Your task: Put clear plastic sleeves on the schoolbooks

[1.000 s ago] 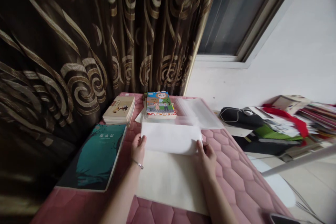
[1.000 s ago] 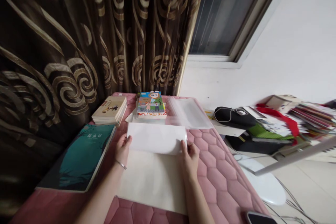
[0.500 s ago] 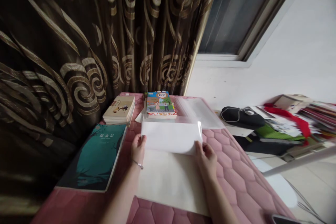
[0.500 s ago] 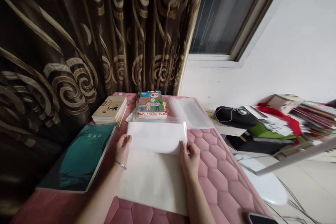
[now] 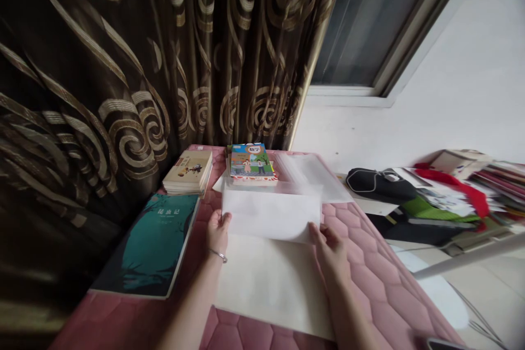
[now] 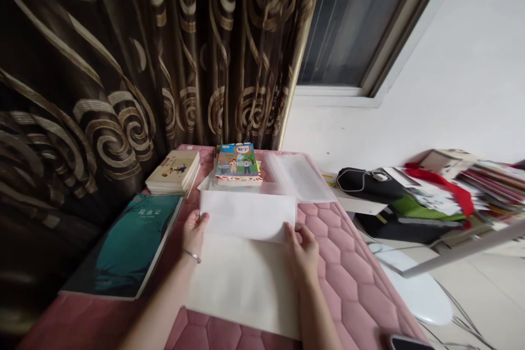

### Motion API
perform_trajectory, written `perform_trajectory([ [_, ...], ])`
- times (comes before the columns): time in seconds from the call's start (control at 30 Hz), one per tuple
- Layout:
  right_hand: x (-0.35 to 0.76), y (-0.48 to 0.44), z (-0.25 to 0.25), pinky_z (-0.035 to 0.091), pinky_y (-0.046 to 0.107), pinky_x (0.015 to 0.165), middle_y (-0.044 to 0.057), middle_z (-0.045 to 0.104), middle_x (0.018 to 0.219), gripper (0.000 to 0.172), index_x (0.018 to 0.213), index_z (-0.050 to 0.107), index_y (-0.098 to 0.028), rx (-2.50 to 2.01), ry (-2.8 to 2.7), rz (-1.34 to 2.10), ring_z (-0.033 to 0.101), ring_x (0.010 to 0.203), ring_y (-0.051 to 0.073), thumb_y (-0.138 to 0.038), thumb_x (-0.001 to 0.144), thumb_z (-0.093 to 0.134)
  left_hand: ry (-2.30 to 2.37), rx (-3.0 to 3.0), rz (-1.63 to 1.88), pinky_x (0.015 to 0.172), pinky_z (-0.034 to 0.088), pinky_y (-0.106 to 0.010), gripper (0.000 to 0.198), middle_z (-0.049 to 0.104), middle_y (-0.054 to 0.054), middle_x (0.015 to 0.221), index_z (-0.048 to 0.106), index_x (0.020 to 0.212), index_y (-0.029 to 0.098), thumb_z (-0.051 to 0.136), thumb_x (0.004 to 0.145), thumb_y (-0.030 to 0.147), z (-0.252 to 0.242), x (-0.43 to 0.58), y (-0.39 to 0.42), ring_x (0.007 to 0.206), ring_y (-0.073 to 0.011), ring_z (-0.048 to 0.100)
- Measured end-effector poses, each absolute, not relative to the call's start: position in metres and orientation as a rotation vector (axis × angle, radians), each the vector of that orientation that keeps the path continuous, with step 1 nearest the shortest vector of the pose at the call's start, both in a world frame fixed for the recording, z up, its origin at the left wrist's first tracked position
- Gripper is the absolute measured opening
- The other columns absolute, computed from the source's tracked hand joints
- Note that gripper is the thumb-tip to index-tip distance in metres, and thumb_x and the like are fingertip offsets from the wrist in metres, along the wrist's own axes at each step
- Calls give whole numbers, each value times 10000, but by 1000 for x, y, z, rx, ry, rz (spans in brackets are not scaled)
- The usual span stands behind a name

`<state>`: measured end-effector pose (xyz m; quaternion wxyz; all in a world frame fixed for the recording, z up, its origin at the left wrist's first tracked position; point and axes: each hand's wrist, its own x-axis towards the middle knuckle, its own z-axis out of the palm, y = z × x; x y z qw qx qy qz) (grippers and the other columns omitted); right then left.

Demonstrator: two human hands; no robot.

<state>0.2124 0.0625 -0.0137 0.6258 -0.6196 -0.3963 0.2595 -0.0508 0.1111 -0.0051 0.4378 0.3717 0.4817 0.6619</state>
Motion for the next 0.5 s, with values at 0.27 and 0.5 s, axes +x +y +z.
perform_trajectory([
  [0.27,210,70,-25,422,266,596,39,619,704,549,769,624,-145,-1464,-894,422,542,687,181,-689,692,606,1325,915,1730,604,396,-242,375,534,59,642,492,740,211,727,614,474,-5,-54,104,601,-115,506],
  [0.5,210,70,-26,426,264,584,31,622,710,521,768,621,-157,-1398,-860,460,538,675,174,-667,664,653,1296,908,1699,627,416,-253,396,584,20,654,556,732,186,721,579,512,-6,-56,107,638,-135,546],
])
